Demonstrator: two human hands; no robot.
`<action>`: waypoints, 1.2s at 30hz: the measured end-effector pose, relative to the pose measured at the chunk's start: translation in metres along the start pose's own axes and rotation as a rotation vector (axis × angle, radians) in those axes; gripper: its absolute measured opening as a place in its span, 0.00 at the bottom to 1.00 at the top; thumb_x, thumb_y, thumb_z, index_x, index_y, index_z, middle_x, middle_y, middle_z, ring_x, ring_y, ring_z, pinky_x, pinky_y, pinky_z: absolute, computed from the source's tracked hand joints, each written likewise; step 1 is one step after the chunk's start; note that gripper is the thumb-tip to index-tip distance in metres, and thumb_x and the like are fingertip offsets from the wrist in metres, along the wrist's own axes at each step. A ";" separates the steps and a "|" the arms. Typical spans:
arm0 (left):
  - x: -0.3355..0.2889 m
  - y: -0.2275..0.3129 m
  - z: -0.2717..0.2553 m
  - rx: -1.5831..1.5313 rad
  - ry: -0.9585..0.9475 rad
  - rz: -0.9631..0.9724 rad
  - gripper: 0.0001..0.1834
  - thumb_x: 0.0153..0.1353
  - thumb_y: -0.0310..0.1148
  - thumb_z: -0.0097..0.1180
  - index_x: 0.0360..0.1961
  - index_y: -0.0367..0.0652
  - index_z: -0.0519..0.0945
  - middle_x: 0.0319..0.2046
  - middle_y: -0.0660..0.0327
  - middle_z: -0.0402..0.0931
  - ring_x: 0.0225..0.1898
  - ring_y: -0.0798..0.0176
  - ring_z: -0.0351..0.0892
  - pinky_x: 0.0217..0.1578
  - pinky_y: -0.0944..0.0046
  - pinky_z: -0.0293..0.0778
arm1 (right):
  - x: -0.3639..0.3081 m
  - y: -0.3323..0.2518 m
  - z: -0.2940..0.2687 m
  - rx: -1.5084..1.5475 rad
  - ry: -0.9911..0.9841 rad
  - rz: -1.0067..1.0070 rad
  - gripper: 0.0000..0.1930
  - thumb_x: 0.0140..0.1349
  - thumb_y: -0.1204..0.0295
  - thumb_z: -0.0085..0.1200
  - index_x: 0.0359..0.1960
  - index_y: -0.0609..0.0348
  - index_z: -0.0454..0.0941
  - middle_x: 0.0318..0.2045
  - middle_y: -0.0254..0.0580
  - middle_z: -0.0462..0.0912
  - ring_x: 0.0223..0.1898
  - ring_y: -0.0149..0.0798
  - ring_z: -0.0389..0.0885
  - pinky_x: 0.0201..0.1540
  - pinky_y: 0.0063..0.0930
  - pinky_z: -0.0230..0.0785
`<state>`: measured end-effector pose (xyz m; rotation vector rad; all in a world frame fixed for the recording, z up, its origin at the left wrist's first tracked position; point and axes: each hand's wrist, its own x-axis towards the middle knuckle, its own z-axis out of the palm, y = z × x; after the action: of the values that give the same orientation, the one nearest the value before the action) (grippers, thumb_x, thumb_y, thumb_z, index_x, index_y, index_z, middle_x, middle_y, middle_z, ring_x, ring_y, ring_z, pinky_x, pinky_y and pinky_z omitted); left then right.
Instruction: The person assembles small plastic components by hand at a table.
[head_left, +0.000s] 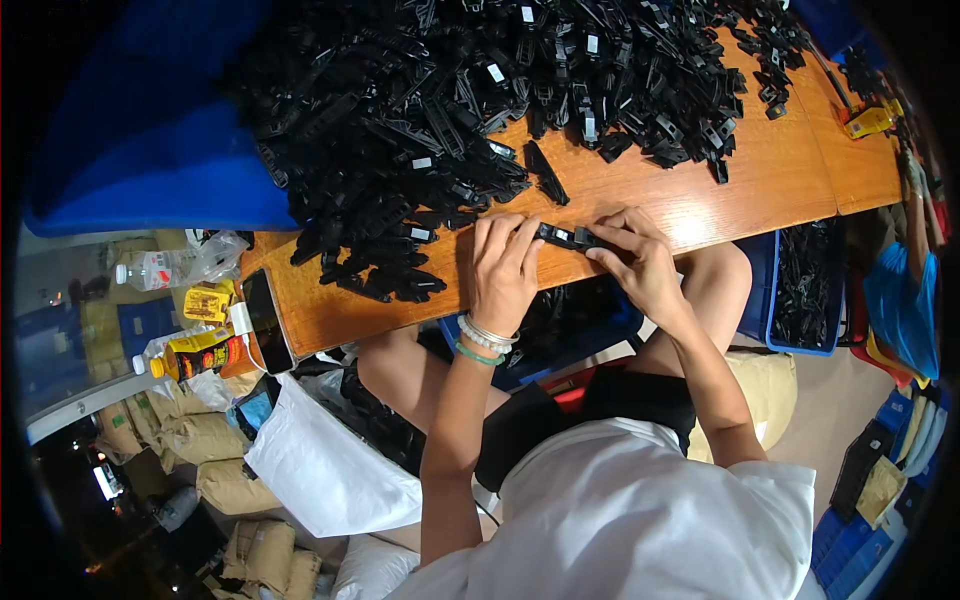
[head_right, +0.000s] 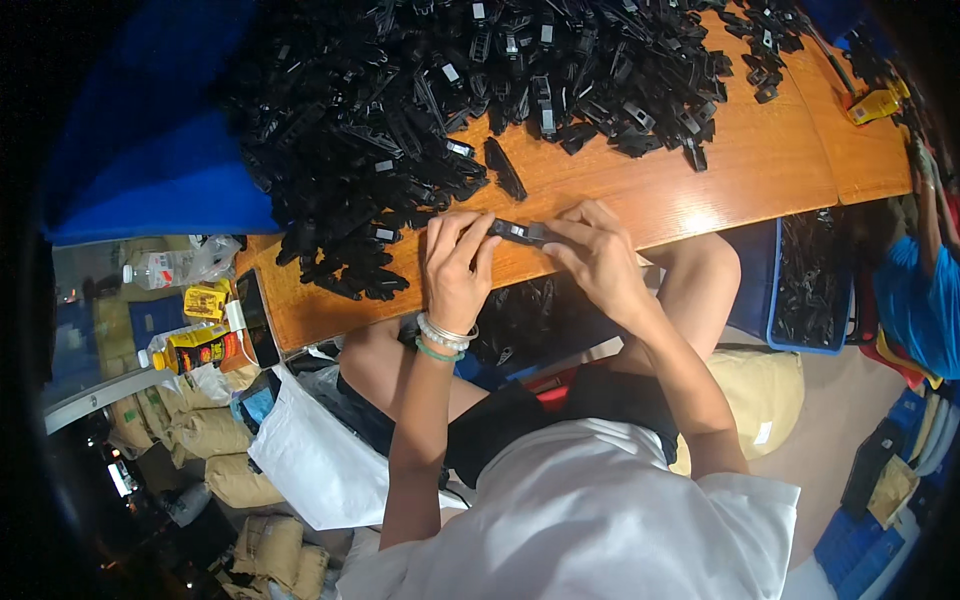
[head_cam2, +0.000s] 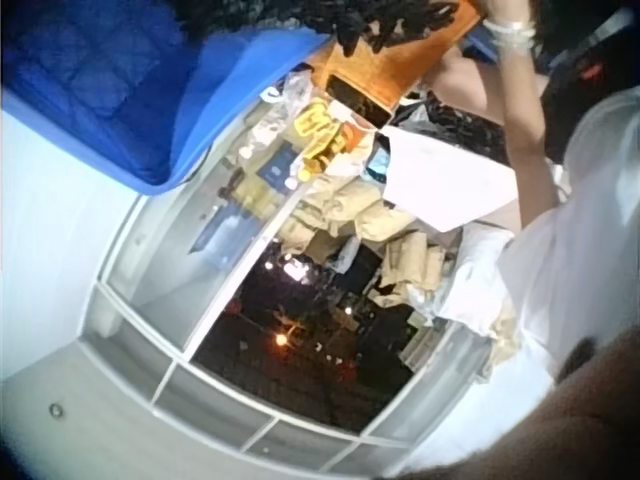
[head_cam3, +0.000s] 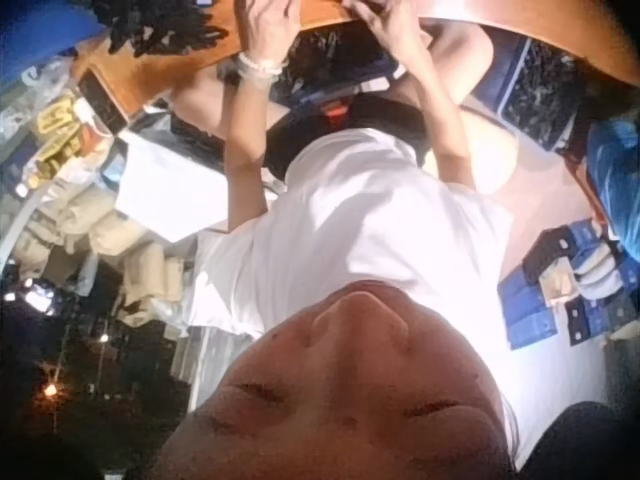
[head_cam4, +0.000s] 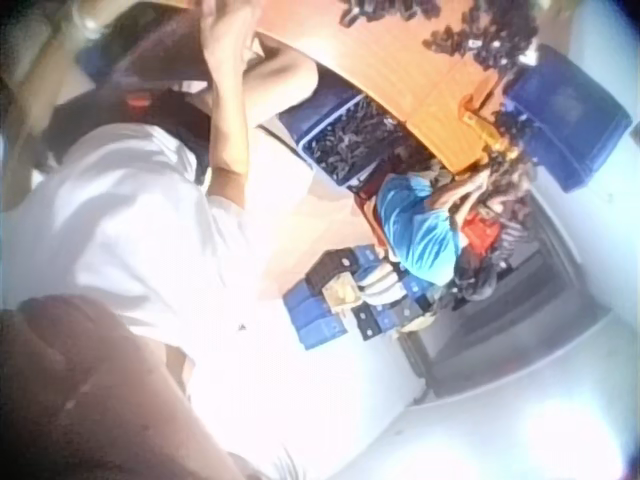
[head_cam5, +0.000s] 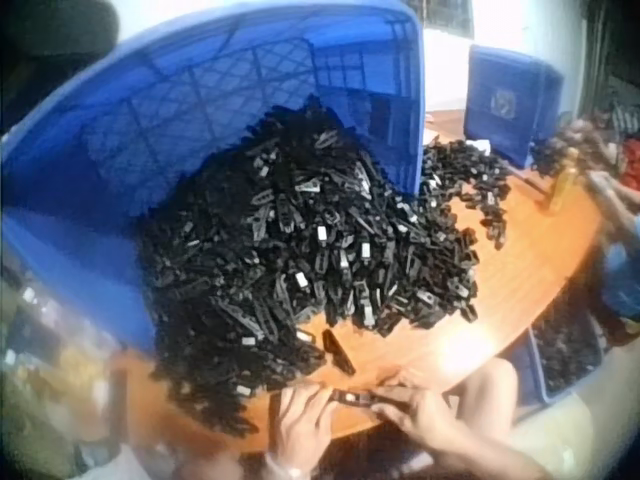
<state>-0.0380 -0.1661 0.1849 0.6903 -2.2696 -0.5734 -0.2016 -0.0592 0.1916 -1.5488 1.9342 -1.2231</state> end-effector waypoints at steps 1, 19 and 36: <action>0.000 0.001 0.001 -0.023 0.021 -0.002 0.15 0.51 0.20 0.61 0.42 0.35 0.81 0.36 0.54 0.75 0.41 0.50 0.72 0.44 0.55 0.70 | -0.003 -0.001 0.001 0.033 0.020 0.053 0.15 0.50 0.77 0.64 0.41 0.68 0.81 0.35 0.46 0.77 0.40 0.49 0.74 0.45 0.36 0.66; -0.006 -0.004 -0.001 -0.052 -0.012 0.015 0.25 0.45 0.11 0.49 0.47 0.36 0.82 0.38 0.55 0.75 0.44 0.50 0.71 0.46 0.54 0.70 | -0.007 -0.022 0.003 -0.115 0.077 0.043 0.16 0.46 0.81 0.62 0.40 0.67 0.81 0.33 0.45 0.75 0.37 0.47 0.71 0.41 0.38 0.64; 0.011 0.000 -0.013 -0.175 -0.188 -0.104 0.24 0.46 0.11 0.47 0.46 0.36 0.81 0.35 0.54 0.75 0.42 0.50 0.73 0.45 0.55 0.71 | -0.020 -0.020 0.008 -0.077 0.043 0.002 0.15 0.48 0.80 0.63 0.40 0.66 0.81 0.32 0.46 0.75 0.37 0.49 0.74 0.40 0.38 0.67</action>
<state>-0.0353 -0.1758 0.1990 0.6948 -2.3291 -0.9098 -0.1774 -0.0441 0.1994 -1.5703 2.0320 -1.2036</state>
